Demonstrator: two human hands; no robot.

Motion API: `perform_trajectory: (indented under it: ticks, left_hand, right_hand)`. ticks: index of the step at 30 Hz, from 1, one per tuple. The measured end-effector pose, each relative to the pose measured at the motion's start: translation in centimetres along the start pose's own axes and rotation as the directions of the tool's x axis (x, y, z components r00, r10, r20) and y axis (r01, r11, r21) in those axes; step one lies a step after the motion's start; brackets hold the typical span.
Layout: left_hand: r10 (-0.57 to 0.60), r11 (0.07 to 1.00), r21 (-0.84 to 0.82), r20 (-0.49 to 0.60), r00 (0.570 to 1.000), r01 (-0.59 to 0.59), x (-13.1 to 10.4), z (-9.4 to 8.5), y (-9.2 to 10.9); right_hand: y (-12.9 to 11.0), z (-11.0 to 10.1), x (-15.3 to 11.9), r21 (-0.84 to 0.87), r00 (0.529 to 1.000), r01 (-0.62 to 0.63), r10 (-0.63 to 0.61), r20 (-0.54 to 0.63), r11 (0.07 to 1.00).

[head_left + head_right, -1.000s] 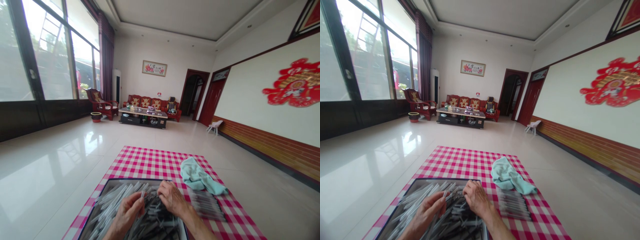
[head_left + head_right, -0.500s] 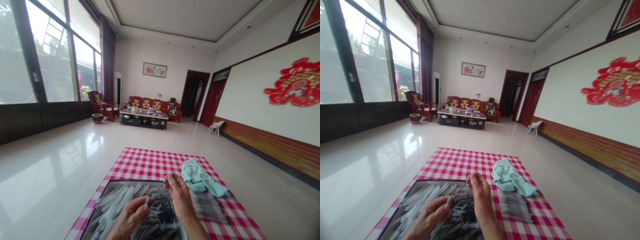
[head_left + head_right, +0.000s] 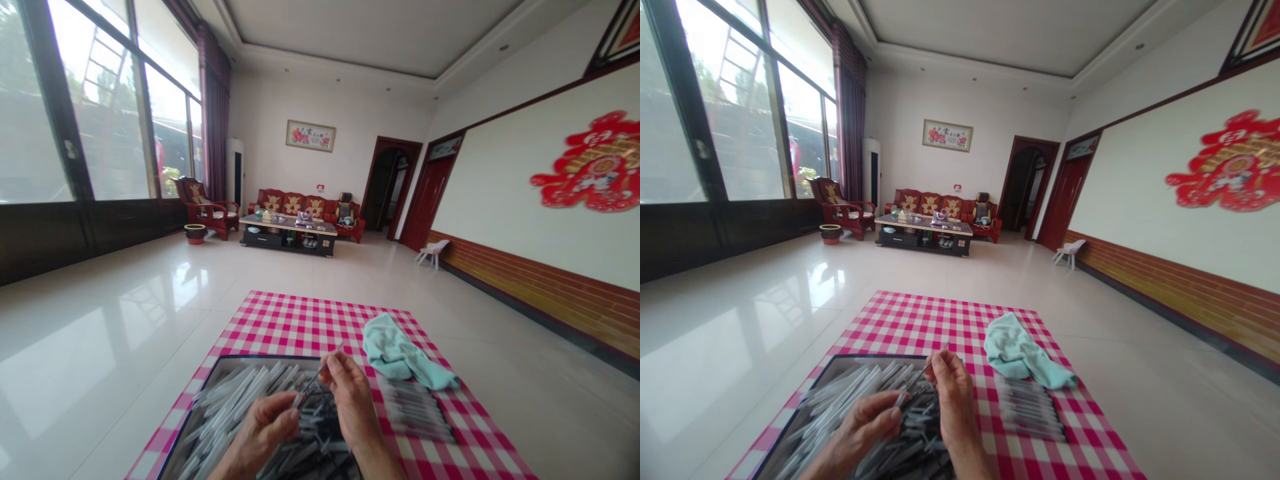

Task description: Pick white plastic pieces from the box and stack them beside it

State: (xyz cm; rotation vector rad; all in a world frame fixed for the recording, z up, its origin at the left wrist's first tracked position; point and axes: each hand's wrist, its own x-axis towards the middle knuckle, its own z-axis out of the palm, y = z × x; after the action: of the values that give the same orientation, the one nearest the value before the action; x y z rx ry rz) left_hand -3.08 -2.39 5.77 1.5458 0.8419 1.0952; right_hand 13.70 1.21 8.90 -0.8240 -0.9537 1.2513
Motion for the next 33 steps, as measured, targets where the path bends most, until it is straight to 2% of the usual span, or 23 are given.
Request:
perform_trajectory:
  ticks: [4, 7, 12, 15, 18, 20, 23, 25, 30, 33]
  left_hand:
    - [-0.009, 0.999, 0.032, -0.019, 1.000, 0.009, -0.1, 0.0, -0.6]
    - [-0.025, 1.000, -0.002, -0.018, 1.000, 0.025, -0.1, 0.1, -0.7]
    - [-0.010, 0.999, -0.051, -0.007, 1.000, 0.009, -0.1, 0.0, -0.4]
    - [0.014, 0.999, -0.029, -0.016, 1.000, -0.014, -0.1, -0.2, -0.3]
    - [0.022, 1.000, -0.017, -0.050, 0.999, -0.023, -0.1, -0.2, -0.1]
    - [0.024, 1.000, -0.004, -0.070, 0.997, -0.024, 0.0, -0.2, 0.0]
    - [0.017, 1.000, -0.014, -0.106, 0.994, -0.019, 0.0, -0.1, 0.2]
    - [0.010, 1.000, -0.028, -0.115, 0.993, -0.013, 0.0, -0.1, 0.1]
    - [0.010, 1.000, -0.006, -0.116, 0.993, -0.010, -0.1, -0.2, -0.1]
    - [0.010, 1.000, 0.006, -0.119, 0.993, -0.009, 0.0, -0.1, 0.1]
  right_hand:
    - [-0.2, 0.0, -0.4, -0.095, 0.999, 0.023, -0.020, 0.034, 0.995]
    - [0.0, 0.4, -1.0, -0.170, 0.997, 0.031, -0.018, 0.081, 0.985]
    - [0.6, 1.2, -1.8, -0.225, 0.983, -0.033, 0.072, 0.169, 0.974]
    - [0.3, 0.7, -2.1, -0.316, 0.971, -0.008, 0.082, 0.223, 0.949]
    - [-0.2, -0.6, -2.5, -0.499, 0.949, 0.068, 0.098, 0.299, 0.864]
    - [-0.5, -1.6, -3.1, -0.623, 0.887, 0.170, 0.157, 0.434, 0.763]
    - [-0.9, -2.8, -4.2, -0.686, 0.707, 0.347, 0.302, 0.639, 0.640]
    - [-1.3, -3.4, -4.9, -0.683, 0.610, 0.412, 0.374, 0.698, 0.603]
    - [-1.9, -4.5, -5.4, -0.660, 0.533, 0.550, 0.393, 0.749, 0.512]
    - [-0.6, -5.0, -5.0, -0.628, 0.505, 0.637, 0.373, 0.778, 0.447]
